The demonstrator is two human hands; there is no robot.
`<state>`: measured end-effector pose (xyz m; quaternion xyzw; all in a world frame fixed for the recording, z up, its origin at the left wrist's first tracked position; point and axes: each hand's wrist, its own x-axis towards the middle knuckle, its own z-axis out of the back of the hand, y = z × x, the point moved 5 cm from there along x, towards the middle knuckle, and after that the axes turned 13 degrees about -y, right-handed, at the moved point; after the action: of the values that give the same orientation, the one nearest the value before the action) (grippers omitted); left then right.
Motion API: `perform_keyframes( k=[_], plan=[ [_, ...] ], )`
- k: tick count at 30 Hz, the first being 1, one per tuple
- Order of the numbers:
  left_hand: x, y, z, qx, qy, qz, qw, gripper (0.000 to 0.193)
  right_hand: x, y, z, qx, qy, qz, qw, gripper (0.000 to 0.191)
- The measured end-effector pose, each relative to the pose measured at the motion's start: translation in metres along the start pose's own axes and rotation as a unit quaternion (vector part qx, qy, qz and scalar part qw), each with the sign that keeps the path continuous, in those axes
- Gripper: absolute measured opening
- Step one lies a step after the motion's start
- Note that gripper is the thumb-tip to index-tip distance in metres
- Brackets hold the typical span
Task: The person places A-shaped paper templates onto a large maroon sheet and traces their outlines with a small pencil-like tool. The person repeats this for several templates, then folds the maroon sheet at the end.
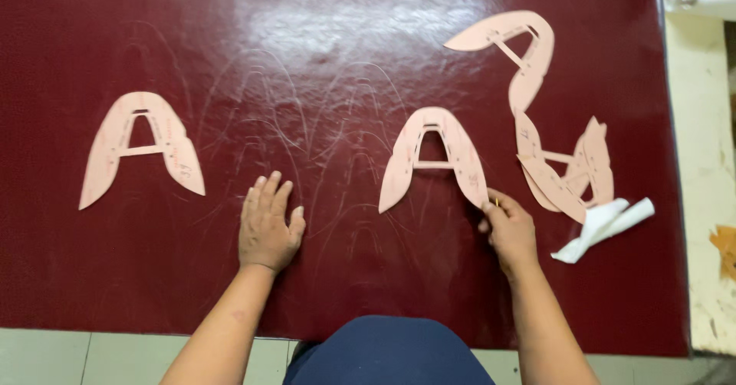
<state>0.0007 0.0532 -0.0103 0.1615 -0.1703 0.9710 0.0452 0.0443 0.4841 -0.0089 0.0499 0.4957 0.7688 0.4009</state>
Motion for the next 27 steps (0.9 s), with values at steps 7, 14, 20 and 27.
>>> perform_keyframes(
  k=[7,14,20,27],
  plan=[
    [0.008,0.011,0.004,-0.020,-0.012,-0.008,1.000,0.056,0.009,0.061,-0.042,0.067,-0.030,0.151,0.986,0.029],
    [0.026,0.024,0.006,-0.054,-0.023,-0.001,0.998,0.055,0.023,0.148,-0.156,0.162,0.121,0.099,0.974,0.020],
    [0.043,0.032,-0.010,-0.041,0.012,0.012,0.999,0.056,0.063,0.213,-0.236,0.158,0.139,0.234,0.949,0.013],
    [0.055,0.037,-0.023,-0.045,0.028,0.025,0.998,0.055,0.094,0.241,-0.289,0.148,0.118,0.329,0.925,0.012]
  ],
)
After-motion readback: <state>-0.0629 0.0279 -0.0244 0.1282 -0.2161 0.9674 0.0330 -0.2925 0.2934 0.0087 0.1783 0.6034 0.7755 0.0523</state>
